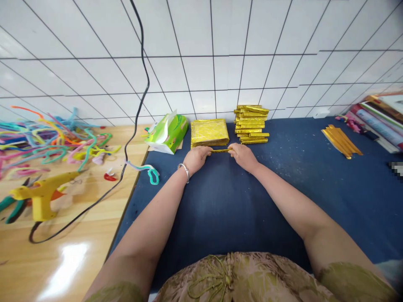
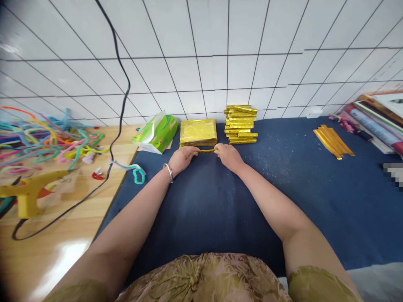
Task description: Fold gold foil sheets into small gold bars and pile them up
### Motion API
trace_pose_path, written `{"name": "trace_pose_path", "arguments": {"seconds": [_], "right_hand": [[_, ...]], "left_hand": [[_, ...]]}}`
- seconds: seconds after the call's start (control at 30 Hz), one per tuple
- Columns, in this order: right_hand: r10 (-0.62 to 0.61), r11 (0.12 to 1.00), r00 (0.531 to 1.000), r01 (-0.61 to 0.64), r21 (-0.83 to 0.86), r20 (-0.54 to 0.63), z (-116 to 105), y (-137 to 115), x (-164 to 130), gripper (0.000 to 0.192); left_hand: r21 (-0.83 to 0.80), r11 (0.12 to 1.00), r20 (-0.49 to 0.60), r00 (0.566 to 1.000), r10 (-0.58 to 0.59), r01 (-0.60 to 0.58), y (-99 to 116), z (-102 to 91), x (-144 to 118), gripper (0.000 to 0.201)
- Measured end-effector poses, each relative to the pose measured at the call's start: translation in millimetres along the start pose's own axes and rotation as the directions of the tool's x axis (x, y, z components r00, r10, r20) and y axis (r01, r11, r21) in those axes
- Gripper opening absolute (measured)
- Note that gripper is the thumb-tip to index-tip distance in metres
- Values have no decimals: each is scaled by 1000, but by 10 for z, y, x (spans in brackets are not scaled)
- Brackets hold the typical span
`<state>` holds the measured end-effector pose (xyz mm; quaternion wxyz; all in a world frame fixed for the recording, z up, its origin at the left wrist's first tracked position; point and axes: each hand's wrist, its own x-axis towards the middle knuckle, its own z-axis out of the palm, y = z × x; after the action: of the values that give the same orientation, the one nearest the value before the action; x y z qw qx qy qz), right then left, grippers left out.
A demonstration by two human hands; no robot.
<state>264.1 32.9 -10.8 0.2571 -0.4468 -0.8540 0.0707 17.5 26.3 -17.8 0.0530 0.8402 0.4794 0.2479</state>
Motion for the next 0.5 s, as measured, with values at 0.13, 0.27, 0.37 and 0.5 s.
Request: {"name": "trace_pose_path", "arguments": {"seconds": [0.13,0.27,0.37,0.5], "right_hand": [[-40,998,999,39,-43,-7,6,10,-6,18],[-81,995,996,79,-67,-27,15,1,-7,22],[-87,994,995,85,-63,-42,24,0,-8,24],[-91,994,995,88,-71,-51,46,18,-7,25]], "left_hand": [[12,999,-26,999,-42,42,-28,24,-2,25],[23,998,-52,997,-55,56,6,-22,2,21],[39,998,-88,995,-43,47,37,-59,5,20],[34,999,-94,995,-33,36,35,-64,5,19]]}}
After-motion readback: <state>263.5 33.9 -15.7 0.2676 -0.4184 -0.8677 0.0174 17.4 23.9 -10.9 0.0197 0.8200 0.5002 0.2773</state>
